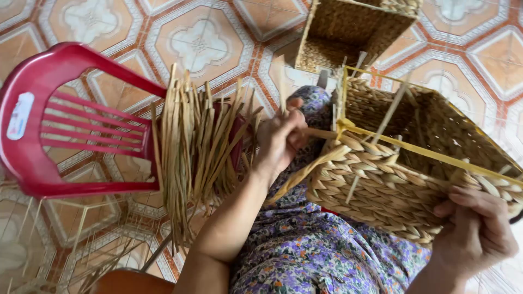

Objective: The person weaves a basket by taking dried plant strips and threading, wrapping, and tucking them through the basket frame by hand.

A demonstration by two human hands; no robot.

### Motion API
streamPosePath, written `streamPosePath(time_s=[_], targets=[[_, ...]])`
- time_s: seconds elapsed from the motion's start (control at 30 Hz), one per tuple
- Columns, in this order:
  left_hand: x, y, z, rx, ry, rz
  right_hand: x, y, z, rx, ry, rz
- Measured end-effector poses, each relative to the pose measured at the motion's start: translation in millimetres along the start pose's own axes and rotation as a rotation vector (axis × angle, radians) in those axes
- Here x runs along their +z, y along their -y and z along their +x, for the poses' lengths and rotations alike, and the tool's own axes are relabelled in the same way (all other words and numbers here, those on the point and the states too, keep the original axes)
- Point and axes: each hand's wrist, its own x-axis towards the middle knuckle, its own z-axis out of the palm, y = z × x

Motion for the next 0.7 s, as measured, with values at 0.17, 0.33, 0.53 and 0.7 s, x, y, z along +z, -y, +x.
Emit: streamPosePath(time_s=[0.17,0.33,0.53,0.7], targets=[[-47.9,4.1,-1.2,-0.057,-0.171,0.255,-16.5,-16.2,-5.2,-0.018,0.058,-0.013],[-119.9,-32.3,-9.9,-0.017,-0.164,0.825,-20.3,-9.8,-13.0,0.086,0.044,0.012],[-257.2,-81.2,-46.7,0.068,-0.914,1.344,-27.1,-19.3,-17.0,0.171,0.000,-0.102],[-253.2,-77.0,-41.6,-0.199,-0.955,1.596,-42.5,-43.2,-12.9,0.230,-0.012,-0.126]])
